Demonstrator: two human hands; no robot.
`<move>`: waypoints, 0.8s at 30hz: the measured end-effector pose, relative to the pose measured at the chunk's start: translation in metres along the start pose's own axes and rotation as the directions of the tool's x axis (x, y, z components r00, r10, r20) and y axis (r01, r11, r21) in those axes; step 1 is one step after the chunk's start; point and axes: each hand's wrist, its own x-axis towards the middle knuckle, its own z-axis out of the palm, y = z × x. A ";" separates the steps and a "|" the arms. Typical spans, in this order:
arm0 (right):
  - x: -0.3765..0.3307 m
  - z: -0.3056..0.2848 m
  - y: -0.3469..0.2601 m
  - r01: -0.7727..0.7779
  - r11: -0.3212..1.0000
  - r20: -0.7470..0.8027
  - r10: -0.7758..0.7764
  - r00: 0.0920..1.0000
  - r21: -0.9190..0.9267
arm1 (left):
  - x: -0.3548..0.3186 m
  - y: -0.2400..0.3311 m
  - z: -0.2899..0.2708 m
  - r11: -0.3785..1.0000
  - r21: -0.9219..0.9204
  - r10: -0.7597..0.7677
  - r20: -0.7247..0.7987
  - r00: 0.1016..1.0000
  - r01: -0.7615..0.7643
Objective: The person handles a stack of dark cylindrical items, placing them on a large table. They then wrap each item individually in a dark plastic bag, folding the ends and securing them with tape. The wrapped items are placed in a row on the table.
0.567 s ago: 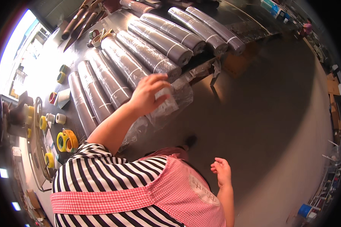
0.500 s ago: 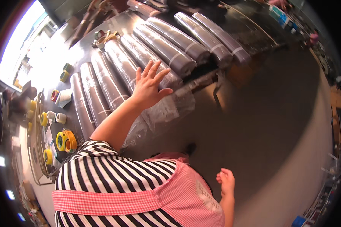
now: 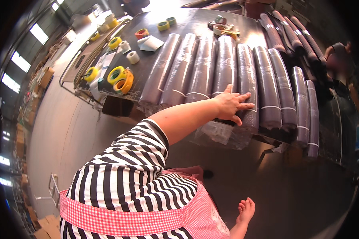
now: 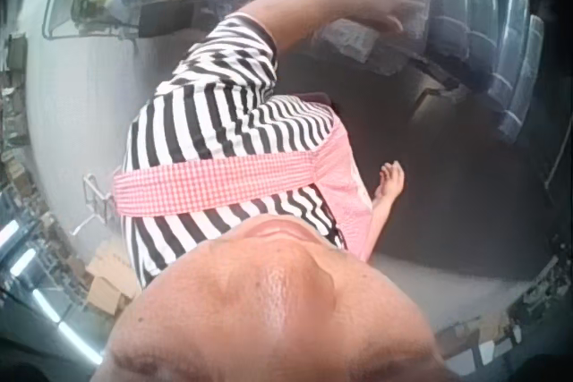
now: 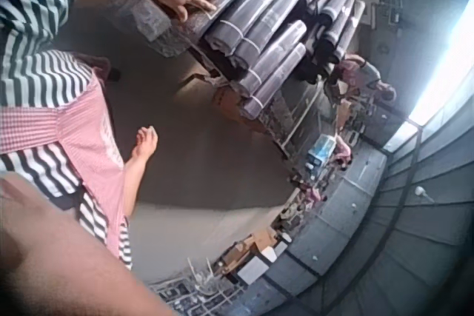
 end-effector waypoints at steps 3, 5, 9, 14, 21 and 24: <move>0.004 0.061 -0.026 0.098 0.995 0.212 -0.093 0.973 -0.013 | -0.015 -0.010 -0.006 0.999 -0.025 0.043 0.082 0.996 -0.041; -0.005 0.097 -0.030 0.131 0.991 0.267 -0.123 0.956 -0.012 | -0.024 -0.018 -0.003 0.992 -0.104 0.079 0.088 0.993 -0.069; -0.042 0.152 -0.043 0.250 0.968 0.313 -0.230 0.921 -0.024 | -0.068 -0.029 -0.008 0.932 -0.351 0.066 -0.073 0.995 -0.088; -0.081 0.229 -0.080 0.385 0.919 0.243 -0.357 0.902 -0.078 | -0.213 -0.140 -0.047 0.913 -0.408 -0.116 -0.208 0.971 0.022; -0.113 0.437 -0.116 0.689 0.725 0.234 -0.670 0.705 0.002 | -0.437 -0.456 -0.062 0.629 -0.418 -0.775 -0.274 0.569 0.655; -0.118 0.585 -0.141 0.753 0.651 0.461 -0.700 0.545 0.097 | -0.500 -0.555 -0.045 0.506 -0.423 -0.861 -0.193 0.471 0.752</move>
